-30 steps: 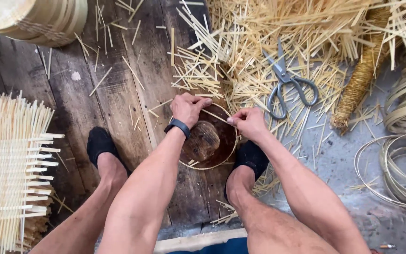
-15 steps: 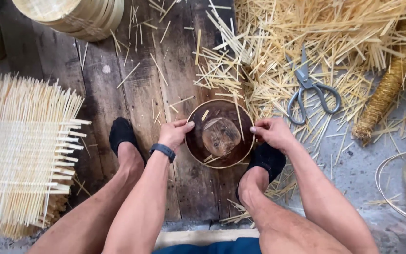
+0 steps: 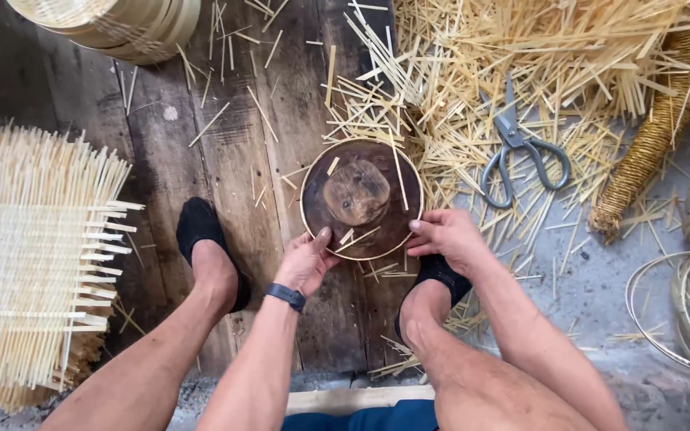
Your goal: The person sits on the floor weaving a square bamboo panel from thin bamboo strips, pressing the weave flat. They trim protruding strip ends with scissors, shape the panel over a round wooden mold, fit a bent bamboo rim ring around it, and stack the finished round woven piece with others.
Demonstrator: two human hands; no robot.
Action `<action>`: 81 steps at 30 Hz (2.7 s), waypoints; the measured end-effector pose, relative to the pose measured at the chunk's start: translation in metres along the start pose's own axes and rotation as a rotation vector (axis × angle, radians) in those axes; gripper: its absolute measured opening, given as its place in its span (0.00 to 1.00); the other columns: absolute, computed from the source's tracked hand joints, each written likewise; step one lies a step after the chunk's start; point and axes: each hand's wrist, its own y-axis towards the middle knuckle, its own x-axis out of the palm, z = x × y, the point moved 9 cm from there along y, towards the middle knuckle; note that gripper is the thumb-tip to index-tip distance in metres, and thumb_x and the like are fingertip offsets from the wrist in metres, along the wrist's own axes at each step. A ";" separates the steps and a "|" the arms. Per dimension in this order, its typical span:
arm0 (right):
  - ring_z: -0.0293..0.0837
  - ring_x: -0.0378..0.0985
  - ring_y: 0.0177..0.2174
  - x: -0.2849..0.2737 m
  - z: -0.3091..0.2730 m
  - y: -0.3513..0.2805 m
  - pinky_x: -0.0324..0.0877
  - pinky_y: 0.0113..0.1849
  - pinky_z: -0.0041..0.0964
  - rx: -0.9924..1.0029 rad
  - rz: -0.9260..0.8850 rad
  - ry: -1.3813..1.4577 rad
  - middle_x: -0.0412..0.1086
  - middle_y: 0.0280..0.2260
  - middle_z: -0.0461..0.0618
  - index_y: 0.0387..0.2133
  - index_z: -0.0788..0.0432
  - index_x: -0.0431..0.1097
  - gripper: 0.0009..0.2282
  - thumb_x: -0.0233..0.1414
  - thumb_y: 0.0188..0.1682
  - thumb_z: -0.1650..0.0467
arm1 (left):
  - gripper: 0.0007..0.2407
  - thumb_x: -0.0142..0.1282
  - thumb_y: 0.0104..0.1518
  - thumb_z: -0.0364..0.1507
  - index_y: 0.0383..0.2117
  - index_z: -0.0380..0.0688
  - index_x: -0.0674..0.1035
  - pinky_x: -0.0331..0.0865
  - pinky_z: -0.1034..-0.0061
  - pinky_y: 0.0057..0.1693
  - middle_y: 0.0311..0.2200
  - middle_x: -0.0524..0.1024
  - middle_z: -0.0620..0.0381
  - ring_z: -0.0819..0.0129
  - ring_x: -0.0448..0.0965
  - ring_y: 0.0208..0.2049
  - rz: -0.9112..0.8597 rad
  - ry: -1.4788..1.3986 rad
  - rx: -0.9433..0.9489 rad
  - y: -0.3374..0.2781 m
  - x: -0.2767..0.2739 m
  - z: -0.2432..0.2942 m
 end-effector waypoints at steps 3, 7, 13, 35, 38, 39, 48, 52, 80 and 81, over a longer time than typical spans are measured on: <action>0.51 0.83 0.25 -0.010 0.028 0.022 0.81 0.27 0.42 0.017 0.109 -0.092 0.76 0.28 0.61 0.38 0.79 0.72 0.11 0.57 0.49 0.75 | 0.07 0.52 0.63 0.25 0.43 0.34 0.78 0.82 0.57 0.47 0.41 0.82 0.47 0.58 0.85 0.39 0.058 0.042 0.076 0.010 -0.010 -0.017; 0.50 0.83 0.24 -0.008 0.020 0.017 0.81 0.24 0.40 0.002 0.196 -0.116 0.76 0.27 0.59 0.37 0.77 0.73 0.09 0.56 0.49 0.77 | 0.08 0.54 0.63 0.25 0.42 0.32 0.78 0.82 0.57 0.47 0.39 0.82 0.45 0.57 0.84 0.37 0.154 0.100 0.067 0.009 -0.016 -0.017; 0.55 0.78 0.42 0.014 -0.056 -0.033 0.74 0.44 0.45 -0.304 0.246 -0.495 0.76 0.40 0.61 0.53 0.69 0.68 0.25 0.61 0.47 0.64 | 0.09 0.56 0.57 0.24 0.42 0.39 0.82 0.80 0.64 0.46 0.38 0.85 0.52 0.67 0.86 0.37 0.107 0.635 0.311 -0.053 0.027 0.074; 0.54 0.77 0.50 -0.004 -0.090 -0.092 0.71 0.55 0.51 -0.532 -0.357 0.663 0.71 0.51 0.60 0.60 0.67 0.63 0.28 0.54 0.48 0.63 | 0.28 0.44 0.64 0.49 0.52 0.32 0.78 0.74 0.74 0.52 0.47 0.83 0.55 0.71 0.83 0.44 0.391 0.012 0.591 -0.014 -0.038 0.083; 0.53 0.77 0.51 -0.031 -0.086 -0.095 0.71 0.55 0.50 -0.608 -0.238 0.614 0.72 0.51 0.58 0.59 0.66 0.65 0.26 0.53 0.49 0.63 | 0.24 0.45 0.64 0.44 0.56 0.36 0.74 0.71 0.74 0.58 0.54 0.78 0.55 0.71 0.80 0.52 0.254 -0.144 0.543 -0.005 -0.044 0.048; 0.53 0.77 0.51 -0.036 -0.084 -0.094 0.71 0.55 0.49 -0.605 -0.200 0.607 0.72 0.51 0.57 0.57 0.67 0.66 0.25 0.53 0.50 0.64 | 0.20 0.49 0.63 0.38 0.56 0.36 0.76 0.71 0.63 0.57 0.54 0.77 0.47 0.59 0.79 0.52 0.349 0.024 0.455 -0.012 -0.049 0.038; 0.52 0.76 0.51 -0.036 -0.074 -0.098 0.69 0.56 0.48 -0.569 -0.103 0.546 0.73 0.51 0.55 0.57 0.67 0.67 0.25 0.52 0.48 0.65 | 0.19 0.57 0.43 0.21 0.45 0.50 0.81 0.50 0.47 0.69 0.62 0.66 0.49 0.43 0.57 0.67 -0.168 1.987 1.279 -0.084 0.032 0.076; 0.51 0.75 0.51 -0.039 -0.077 -0.095 0.68 0.57 0.47 -0.613 -0.098 0.501 0.72 0.52 0.55 0.57 0.68 0.65 0.25 0.52 0.46 0.67 | 0.18 0.55 0.50 0.21 0.49 0.40 0.80 0.63 0.60 0.68 0.56 0.76 0.50 0.56 0.71 0.61 -0.532 2.121 1.588 -0.087 0.047 0.091; 0.57 0.73 0.52 -0.066 -0.053 -0.067 0.66 0.56 0.53 -0.548 0.102 0.359 0.67 0.53 0.66 0.63 0.75 0.54 0.36 0.52 0.39 0.69 | 0.08 0.59 0.58 0.26 0.39 0.54 0.87 0.75 0.58 0.46 0.34 0.82 0.45 0.46 0.81 0.36 0.532 1.795 1.323 -0.028 0.035 0.482; 0.57 0.73 0.51 -0.053 -0.057 -0.065 0.66 0.55 0.52 -0.536 0.053 0.362 0.67 0.52 0.66 0.64 0.74 0.54 0.36 0.53 0.39 0.68 | 0.08 0.59 0.59 0.26 0.41 0.54 0.87 0.75 0.58 0.48 0.36 0.82 0.45 0.46 0.81 0.38 0.531 1.750 1.291 -0.030 0.035 0.482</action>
